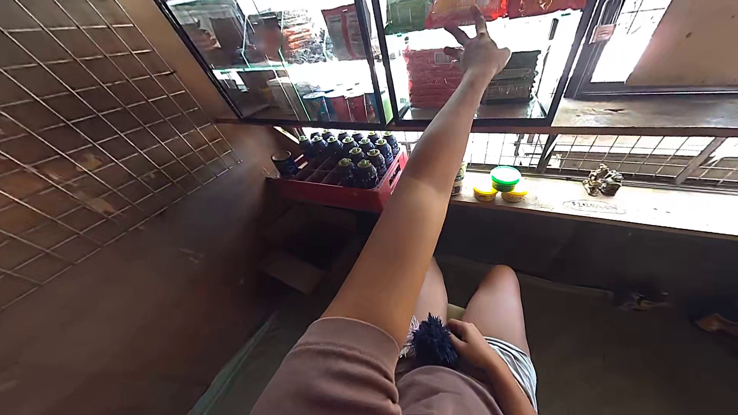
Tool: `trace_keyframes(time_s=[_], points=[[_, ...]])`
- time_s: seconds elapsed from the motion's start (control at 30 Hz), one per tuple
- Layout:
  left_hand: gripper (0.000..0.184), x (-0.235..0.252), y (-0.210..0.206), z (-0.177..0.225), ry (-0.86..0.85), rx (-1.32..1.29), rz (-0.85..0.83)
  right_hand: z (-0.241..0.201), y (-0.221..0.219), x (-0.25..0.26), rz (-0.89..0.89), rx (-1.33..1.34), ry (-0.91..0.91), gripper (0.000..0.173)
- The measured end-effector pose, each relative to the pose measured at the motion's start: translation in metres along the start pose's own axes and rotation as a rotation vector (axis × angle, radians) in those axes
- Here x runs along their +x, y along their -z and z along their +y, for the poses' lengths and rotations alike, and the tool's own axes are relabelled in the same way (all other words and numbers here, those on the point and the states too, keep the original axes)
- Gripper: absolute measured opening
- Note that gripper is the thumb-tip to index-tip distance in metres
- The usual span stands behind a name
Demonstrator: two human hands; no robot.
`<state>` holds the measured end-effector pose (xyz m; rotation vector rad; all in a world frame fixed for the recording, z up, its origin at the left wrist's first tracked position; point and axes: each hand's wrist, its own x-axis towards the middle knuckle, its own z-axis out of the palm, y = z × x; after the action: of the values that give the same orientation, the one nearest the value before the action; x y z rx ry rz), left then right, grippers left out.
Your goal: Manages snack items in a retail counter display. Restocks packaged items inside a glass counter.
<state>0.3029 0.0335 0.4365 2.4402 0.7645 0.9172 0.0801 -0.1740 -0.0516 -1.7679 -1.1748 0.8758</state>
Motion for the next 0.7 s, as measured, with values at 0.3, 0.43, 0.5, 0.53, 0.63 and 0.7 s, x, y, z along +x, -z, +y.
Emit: trace_keyframes(time_s=[0.3, 0.43, 0.5, 0.53, 0.63, 0.7], points=[[0.094, -0.026, -0.013, 0.016, -0.134, -0.014, -0.029, 0.004, 0.000, -0.003, 0.027, 0.020, 0.001, 0.029], [0.095, -0.013, -0.012, -0.030, -0.016, -0.183, 0.181, 0.003, 0.000, -0.008, 0.052, 0.042, -0.003, 0.030], [0.096, -0.001, -0.014, -0.062, 0.134, -0.247, 0.261, 0.002, 0.000, -0.008, 0.048, 0.038, -0.008, 0.031], [0.094, 0.003, -0.012, -0.075, 0.215, -0.287, 0.259, 0.002, 0.000, -0.007, 0.042, 0.034, -0.008, 0.031], [0.083, 0.012, -0.015, -0.105, 0.327, -0.401, 0.239, 0.003, 0.000, -0.004, 0.016, 0.017, -0.003, 0.031], [0.078, 0.011, -0.016, -0.107, 0.310, -0.383, 0.258, 0.003, 0.000, -0.003, 0.002, 0.001, -0.002, 0.030]])
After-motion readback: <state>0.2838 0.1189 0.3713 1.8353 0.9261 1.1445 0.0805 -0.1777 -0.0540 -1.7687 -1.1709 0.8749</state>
